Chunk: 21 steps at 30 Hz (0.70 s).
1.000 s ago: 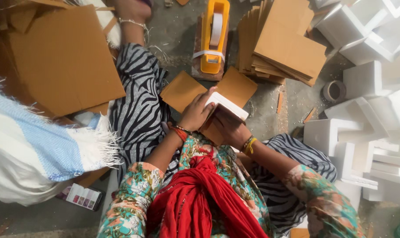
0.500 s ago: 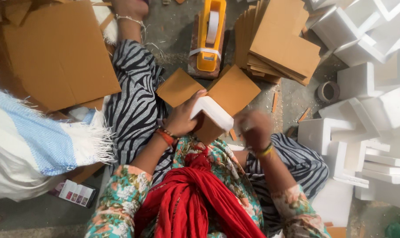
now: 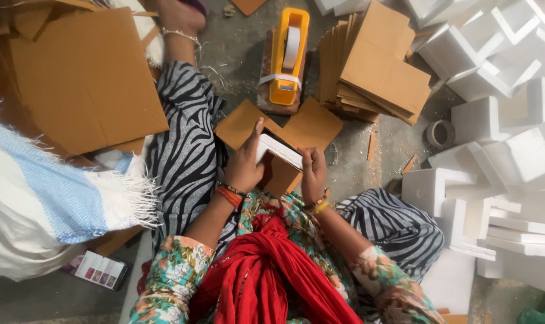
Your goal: The person sits on the floor and assembles small cardboard boxes by folding flaps and inserting white foam inserts. They use a tape dispenser to seal the boxes and place finished units aside.
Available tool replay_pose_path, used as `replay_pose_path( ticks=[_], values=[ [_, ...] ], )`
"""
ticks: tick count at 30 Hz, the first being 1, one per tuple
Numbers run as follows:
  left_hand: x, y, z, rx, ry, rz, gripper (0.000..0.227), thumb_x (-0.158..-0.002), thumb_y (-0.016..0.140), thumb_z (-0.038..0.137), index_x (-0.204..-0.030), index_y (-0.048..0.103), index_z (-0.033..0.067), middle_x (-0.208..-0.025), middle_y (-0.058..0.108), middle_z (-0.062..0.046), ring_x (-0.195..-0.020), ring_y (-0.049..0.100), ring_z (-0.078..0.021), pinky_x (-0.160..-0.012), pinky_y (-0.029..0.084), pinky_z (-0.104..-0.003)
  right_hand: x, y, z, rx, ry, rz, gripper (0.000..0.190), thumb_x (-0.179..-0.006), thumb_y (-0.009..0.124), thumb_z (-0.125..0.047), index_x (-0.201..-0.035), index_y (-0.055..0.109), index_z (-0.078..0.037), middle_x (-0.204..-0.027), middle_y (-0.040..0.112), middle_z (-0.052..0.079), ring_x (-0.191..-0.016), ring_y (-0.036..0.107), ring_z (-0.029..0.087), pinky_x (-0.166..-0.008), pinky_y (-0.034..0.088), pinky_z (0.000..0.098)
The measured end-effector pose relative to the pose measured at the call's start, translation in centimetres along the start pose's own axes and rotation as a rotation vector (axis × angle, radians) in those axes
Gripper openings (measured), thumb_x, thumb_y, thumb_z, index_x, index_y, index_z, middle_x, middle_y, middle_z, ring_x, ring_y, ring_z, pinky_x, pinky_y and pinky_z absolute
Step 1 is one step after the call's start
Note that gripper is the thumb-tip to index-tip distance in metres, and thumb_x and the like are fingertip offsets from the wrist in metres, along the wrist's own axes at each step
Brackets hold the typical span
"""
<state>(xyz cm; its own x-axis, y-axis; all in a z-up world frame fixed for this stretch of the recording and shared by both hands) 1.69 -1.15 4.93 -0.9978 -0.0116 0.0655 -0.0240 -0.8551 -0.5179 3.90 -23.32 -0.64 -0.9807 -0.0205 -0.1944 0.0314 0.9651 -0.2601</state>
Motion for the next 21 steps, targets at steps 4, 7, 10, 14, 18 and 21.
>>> replay_pose_path(
  ticks=[4, 7, 10, 14, 18, 21],
  values=[
    [-1.5, -2.9, 1.4, 0.008, 0.308, 0.192, 0.100, -0.081, 0.071, 0.011, -0.162, 0.013, 0.0148, -0.163, 0.037, -0.018, -0.144, 0.043, -0.0425, -0.114, 0.044, -0.049, -4.0, 4.6, 1.0, -0.232, 0.187, 0.110, 0.029, -0.109, 0.069, -0.024, -0.102, 0.059, 0.002, -0.096, 0.055, 0.004, -0.092, 0.051, 0.015, -0.084, 0.045, 0.0283],
    [-5.3, -4.8, 1.6, -0.092, 0.415, 0.199, 0.084, -0.082, 0.086, 0.034, -0.147, 0.038, 0.0128, -0.149, 0.042, -0.019, -0.139, 0.039, -0.0453, -0.111, 0.039, -0.052, -8.0, 7.8, 1.1, -0.367, 0.160, 0.014, 0.025, -0.100, 0.066, -0.025, -0.110, 0.066, -0.002, -0.102, 0.068, 0.003, -0.096, 0.061, 0.012, -0.087, 0.050, 0.0262],
    [-7.2, -4.4, 1.4, -0.266, 0.385, 0.142, 0.049, -0.085, 0.083, 0.035, -0.129, 0.067, 0.0205, -0.130, 0.059, -0.011, -0.129, 0.047, -0.0394, -0.109, 0.042, -0.048, -8.5, 9.3, 3.1, -0.538, 0.359, -0.133, 0.021, -0.099, 0.063, -0.027, -0.108, 0.063, -0.008, -0.095, 0.064, 0.000, -0.085, 0.064, 0.012, -0.070, 0.057, 0.0302],
    [-6.9, -4.3, 1.8, -0.189, 0.314, 0.206, 0.035, -0.086, 0.079, 0.030, -0.121, 0.076, 0.0254, -0.115, 0.061, -0.008, -0.118, 0.053, -0.0339, -0.103, 0.046, -0.046, -12.7, 7.2, 2.1, -0.668, 0.249, -0.131, 0.025, -0.109, 0.062, -0.031, -0.112, 0.061, -0.006, -0.100, 0.064, 0.003, -0.084, 0.064, 0.010, -0.073, 0.059, 0.0269],
    [-5.5, -4.2, 2.6, -0.193, 0.283, 0.287, 0.034, -0.086, 0.078, 0.029, -0.120, 0.076, 0.0257, -0.115, 0.061, -0.010, -0.115, 0.052, -0.0356, -0.101, 0.047, -0.046, -19.9, 6.5, -0.7, -0.054, 0.267, -0.088, 0.026, -0.100, 0.067, -0.032, -0.099, 0.068, -0.006, -0.074, 0.064, 0.000, -0.060, 0.058, 0.009, -0.052, 0.049, 0.0273],
    [-4.7, -4.0, 3.1, -0.215, 0.286, 0.319, 0.036, -0.086, 0.078, 0.029, -0.122, 0.075, 0.0231, -0.115, 0.061, -0.009, -0.114, 0.053, -0.0350, -0.101, 0.047, -0.047, -19.6, 6.5, -5.5, 0.246, 0.048, -0.178, 0.036, -0.101, 0.069, -0.030, -0.078, 0.069, -0.002, -0.064, 0.064, 0.000, -0.059, 0.060, 0.007, -0.054, 0.047, 0.0283]
  ],
)
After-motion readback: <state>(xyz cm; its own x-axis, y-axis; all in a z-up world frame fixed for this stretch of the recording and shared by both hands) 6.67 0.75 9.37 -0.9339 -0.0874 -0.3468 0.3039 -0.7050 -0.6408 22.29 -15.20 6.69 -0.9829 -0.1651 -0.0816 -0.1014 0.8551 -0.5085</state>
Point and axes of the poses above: each hand's wrist, its own x-axis away from the middle knuckle, its own y-axis out of the palm, z = x × y, the point moved 8 cm from there along -x, towards the middle knuckle
